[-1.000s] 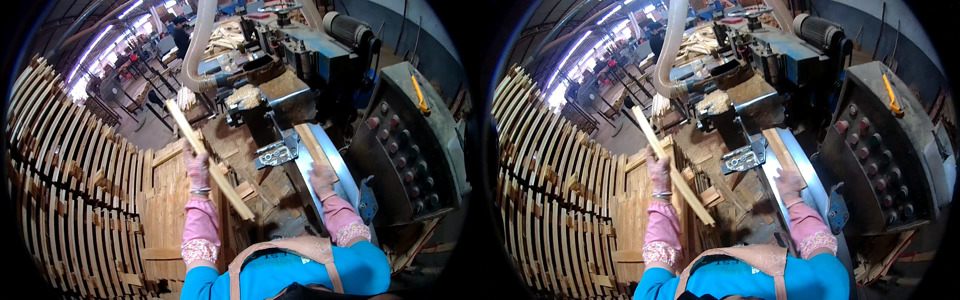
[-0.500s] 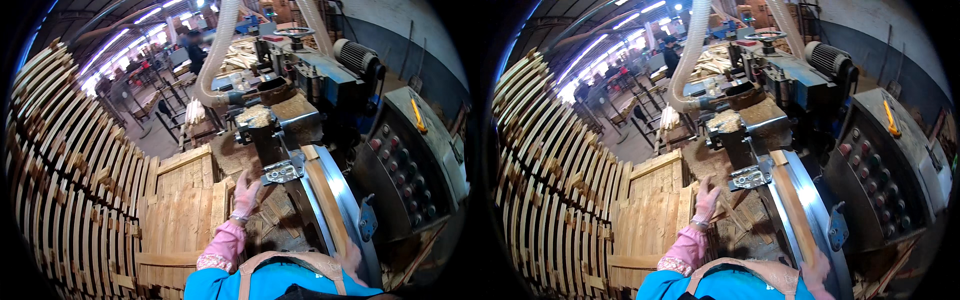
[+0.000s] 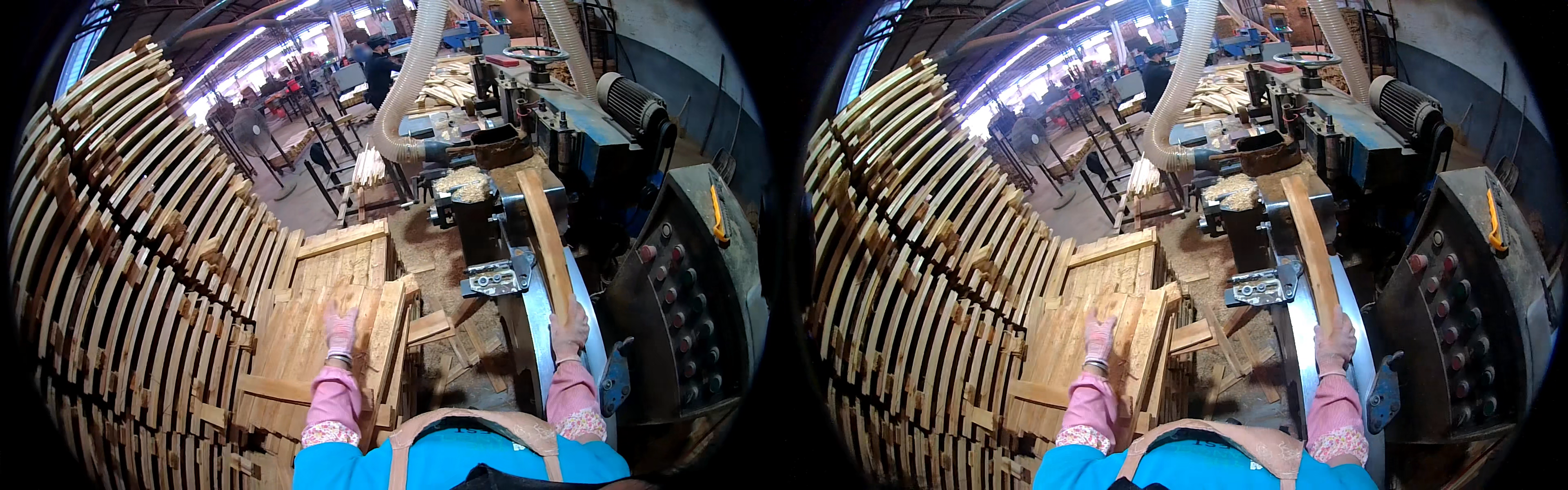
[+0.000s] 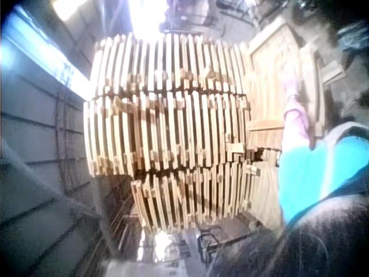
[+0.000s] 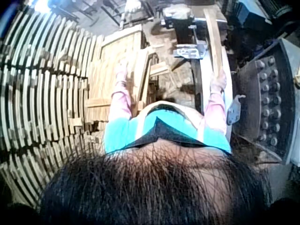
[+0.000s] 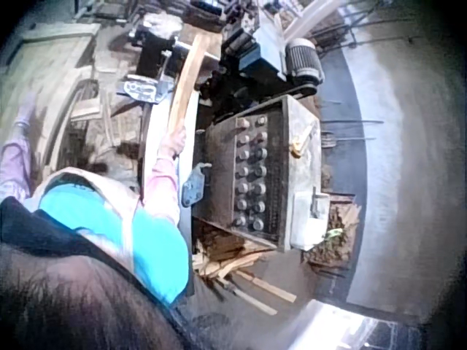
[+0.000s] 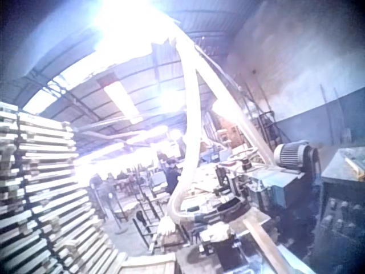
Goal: The person picks up wooden planks from a large stack and feeds them one by one into a woodworking machine. The planks are processed by the machine and then placed onto a growing pile of finished pieces.
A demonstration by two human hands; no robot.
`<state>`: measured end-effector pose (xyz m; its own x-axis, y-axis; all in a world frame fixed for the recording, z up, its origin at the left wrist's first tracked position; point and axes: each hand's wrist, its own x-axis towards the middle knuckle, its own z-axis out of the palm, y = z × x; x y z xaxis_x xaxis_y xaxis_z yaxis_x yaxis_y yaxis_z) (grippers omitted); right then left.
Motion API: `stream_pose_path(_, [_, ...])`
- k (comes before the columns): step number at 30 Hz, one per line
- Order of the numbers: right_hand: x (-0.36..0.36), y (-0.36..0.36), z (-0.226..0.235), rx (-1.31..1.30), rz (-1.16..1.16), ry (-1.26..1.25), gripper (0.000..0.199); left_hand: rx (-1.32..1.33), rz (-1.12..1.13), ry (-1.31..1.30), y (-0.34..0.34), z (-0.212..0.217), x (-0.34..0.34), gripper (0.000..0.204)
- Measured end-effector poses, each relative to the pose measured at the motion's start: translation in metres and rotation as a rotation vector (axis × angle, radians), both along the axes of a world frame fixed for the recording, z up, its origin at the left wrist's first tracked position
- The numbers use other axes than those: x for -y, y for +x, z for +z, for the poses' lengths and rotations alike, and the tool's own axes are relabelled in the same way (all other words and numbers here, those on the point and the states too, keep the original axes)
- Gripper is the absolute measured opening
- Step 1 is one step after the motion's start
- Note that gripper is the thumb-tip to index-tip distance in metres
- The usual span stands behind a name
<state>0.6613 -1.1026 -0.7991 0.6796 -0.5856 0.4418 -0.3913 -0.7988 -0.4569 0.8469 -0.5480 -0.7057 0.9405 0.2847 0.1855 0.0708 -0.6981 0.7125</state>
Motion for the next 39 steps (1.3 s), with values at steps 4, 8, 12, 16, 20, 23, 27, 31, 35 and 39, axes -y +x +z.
stream_pose_path(4, [-0.019, -0.048, 0.020, -0.184, 0.046, 0.153, 0.086, -0.394, 0.370, 0.364, -0.021, 0.010, -0.099, 0.092])
stream_pose_path(8, [-0.059, -0.187, 0.029, -0.335, -0.044, 0.170, 0.084, -0.738, 0.899, 0.380, -0.090, 0.009, -0.169, 0.083])
stream_pose_path(12, [-0.046, -0.295, 0.011, -0.516, 0.085, 0.278, 0.075, -0.725, 1.066, 0.041, -0.128, 0.025, -0.165, 0.080])
stream_pose_path(16, [-0.065, -0.270, 0.028, -0.234, -0.011, -0.034, 0.063, -0.710, 1.115, 0.043, -0.094, -0.026, -0.210, 0.076])
stream_pose_path(20, [-0.045, -0.164, 0.027, -0.079, 0.045, -0.011, 0.051, -0.836, 0.428, 0.521, -0.036, -0.055, -0.192, 0.060])
stream_pose_path(23, [-0.030, -0.112, 0.037, -0.107, 0.084, -0.135, 0.043, -0.267, 0.273, 0.264, -0.013, -0.003, -0.036, 0.063])
stream_pose_path(27, [-0.005, -0.045, 0.037, -0.202, 0.191, -0.028, 0.028, 0.019, -0.058, -0.005, 0.026, 0.042, 0.069, 0.081])
stream_pose_path(31, [0.004, 0.018, 0.017, -0.251, 0.141, 0.014, 0.037, 0.101, -0.539, -0.783, 0.029, 0.111, 0.186, 0.081])
stream_pose_path(35, [-0.077, 0.024, 0.080, -0.186, 0.922, 1.135, 0.096, 0.229, -0.651, -1.172, 0.016, 0.121, 0.274, 0.082])
stream_pose_path(39, [-0.120, -0.063, 0.134, -0.001, 0.846, 0.978, 0.098, 0.074, -0.873, -1.282, -0.025, 0.098, 0.338, 0.071])
